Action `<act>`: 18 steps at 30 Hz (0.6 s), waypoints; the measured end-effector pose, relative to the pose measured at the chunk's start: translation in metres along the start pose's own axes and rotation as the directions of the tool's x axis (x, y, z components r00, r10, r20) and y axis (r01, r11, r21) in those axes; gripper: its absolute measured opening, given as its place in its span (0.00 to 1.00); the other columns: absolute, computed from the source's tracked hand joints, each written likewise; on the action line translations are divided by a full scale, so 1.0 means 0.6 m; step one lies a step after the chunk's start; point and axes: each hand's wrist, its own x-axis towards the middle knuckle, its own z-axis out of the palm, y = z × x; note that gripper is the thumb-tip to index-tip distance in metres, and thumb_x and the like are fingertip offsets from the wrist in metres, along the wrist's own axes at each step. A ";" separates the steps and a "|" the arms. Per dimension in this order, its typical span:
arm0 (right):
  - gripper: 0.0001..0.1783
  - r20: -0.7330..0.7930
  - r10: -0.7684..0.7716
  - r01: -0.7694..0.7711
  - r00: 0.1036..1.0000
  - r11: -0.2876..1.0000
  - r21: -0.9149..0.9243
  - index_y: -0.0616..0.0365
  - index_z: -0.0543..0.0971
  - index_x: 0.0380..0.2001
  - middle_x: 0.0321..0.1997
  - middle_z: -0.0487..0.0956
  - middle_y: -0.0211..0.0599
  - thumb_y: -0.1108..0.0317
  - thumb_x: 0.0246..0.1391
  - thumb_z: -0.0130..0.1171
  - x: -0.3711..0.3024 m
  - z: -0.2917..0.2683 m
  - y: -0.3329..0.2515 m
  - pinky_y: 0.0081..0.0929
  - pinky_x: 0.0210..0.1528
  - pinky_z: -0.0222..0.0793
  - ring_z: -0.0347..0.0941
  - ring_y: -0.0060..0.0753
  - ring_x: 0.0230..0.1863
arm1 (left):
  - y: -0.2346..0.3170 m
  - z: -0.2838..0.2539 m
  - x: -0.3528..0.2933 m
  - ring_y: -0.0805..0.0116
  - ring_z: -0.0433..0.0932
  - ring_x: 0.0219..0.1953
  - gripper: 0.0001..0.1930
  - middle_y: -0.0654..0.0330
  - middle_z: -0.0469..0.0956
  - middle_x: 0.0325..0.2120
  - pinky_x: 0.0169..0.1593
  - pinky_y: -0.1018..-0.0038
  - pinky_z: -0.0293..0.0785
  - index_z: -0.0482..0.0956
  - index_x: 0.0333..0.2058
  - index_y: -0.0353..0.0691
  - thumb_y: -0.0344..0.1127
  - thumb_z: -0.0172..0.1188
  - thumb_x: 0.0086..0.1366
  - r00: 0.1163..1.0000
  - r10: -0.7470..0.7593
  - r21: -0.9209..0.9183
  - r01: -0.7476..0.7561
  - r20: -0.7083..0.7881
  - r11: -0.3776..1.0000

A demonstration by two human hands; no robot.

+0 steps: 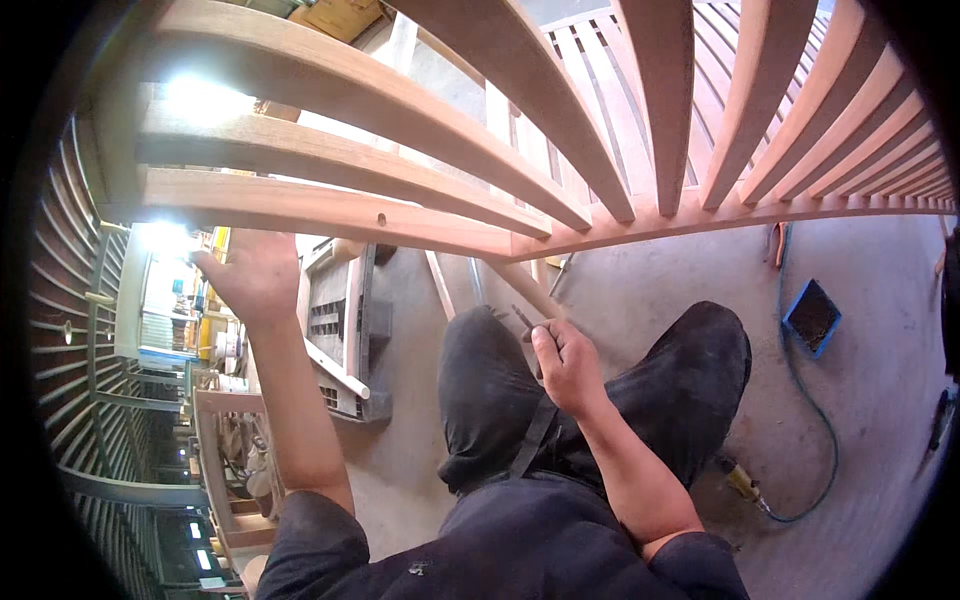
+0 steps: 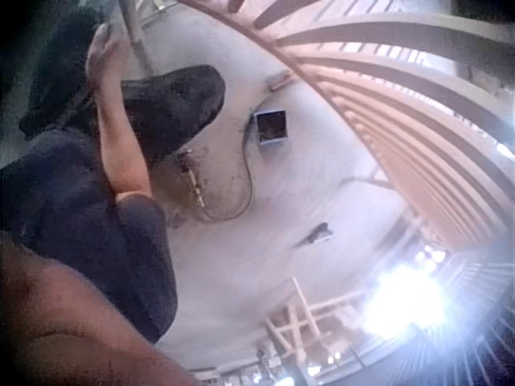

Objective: The person assembles a wooden chair by hand, inserting screws into pre-drilled holes and tightening them with a pneumatic screwdriver. The person works on the chair frame, attaching the backrest slats to the legs and seat frame.

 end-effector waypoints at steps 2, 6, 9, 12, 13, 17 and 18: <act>0.13 0.033 0.018 -0.019 0.999 0.999 0.044 0.63 0.79 0.36 0.19 0.74 0.27 0.65 0.67 0.50 -0.012 0.009 -0.011 0.23 0.25 0.66 0.70 0.19 0.20 | 0.026 -0.055 0.022 0.59 0.59 0.68 0.50 0.55 0.62 0.66 0.74 0.59 0.45 0.57 0.68 0.36 0.77 0.35 0.65 0.816 -0.099 -0.112 0.197 0.569 0.974; 0.15 0.076 0.096 -0.098 0.993 0.995 0.020 0.59 0.80 0.38 0.26 0.80 0.46 0.60 0.66 0.49 -0.008 -0.011 -0.019 0.41 0.40 0.71 0.78 0.49 0.33 | 0.012 -0.022 0.022 0.55 0.42 0.75 0.54 0.49 0.44 0.73 0.76 0.58 0.34 0.43 0.72 0.35 0.79 0.26 0.64 0.989 0.136 0.106 -0.141 0.053 0.984; 0.13 0.043 -0.031 0.030 0.999 0.999 0.010 0.64 0.78 0.35 0.20 0.75 0.32 0.65 0.67 0.50 -0.015 -0.010 -0.024 0.27 0.28 0.67 0.71 0.24 0.21 | 0.048 -0.137 0.076 0.54 0.37 0.76 0.52 0.50 0.38 0.74 0.76 0.60 0.32 0.35 0.73 0.40 0.78 0.24 0.65 0.973 0.083 -0.007 -0.087 -0.215 0.996; 0.14 0.066 0.019 -0.019 0.998 1.000 0.000 0.65 0.78 0.35 0.20 0.75 0.34 0.64 0.67 0.50 -0.021 -0.015 -0.022 0.28 0.29 0.68 0.72 0.25 0.22 | 0.057 -0.192 0.110 0.55 0.41 0.75 0.50 0.49 0.42 0.73 0.76 0.60 0.37 0.39 0.72 0.40 0.75 0.29 0.67 0.900 0.088 -0.047 -0.119 -0.427 0.992; 0.15 0.068 0.006 -0.007 0.998 1.000 0.009 0.64 0.78 0.35 0.20 0.76 0.35 0.63 0.67 0.50 -0.024 -0.017 -0.022 0.29 0.29 0.68 0.72 0.27 0.22 | 0.057 -0.192 0.122 0.55 0.43 0.75 0.49 0.48 0.45 0.73 0.75 0.59 0.39 0.41 0.72 0.39 0.74 0.32 0.67 0.872 0.108 -0.032 -0.140 -0.477 0.990; 0.16 0.080 0.024 -0.017 0.997 0.996 -0.084 0.61 0.79 0.37 0.29 0.79 0.47 0.60 0.66 0.49 -0.026 -0.034 -0.036 0.40 0.40 0.70 0.76 0.47 0.35 | 0.007 0.026 0.041 0.59 0.63 0.64 0.41 0.50 0.63 0.62 0.66 0.64 0.61 0.54 0.67 0.38 0.63 0.49 0.67 0.818 0.327 0.678 -0.576 0.474 0.456; 0.16 0.059 0.030 -0.021 0.998 0.990 -0.143 0.60 0.80 0.38 0.33 0.81 0.53 0.59 0.66 0.48 -0.016 -0.038 -0.041 0.45 0.45 0.71 0.78 0.56 0.41 | -0.006 0.043 0.036 0.60 0.67 0.61 0.39 0.52 0.67 0.60 0.63 0.66 0.65 0.57 0.66 0.37 0.59 0.53 0.67 0.652 0.325 0.681 -0.732 0.685 0.033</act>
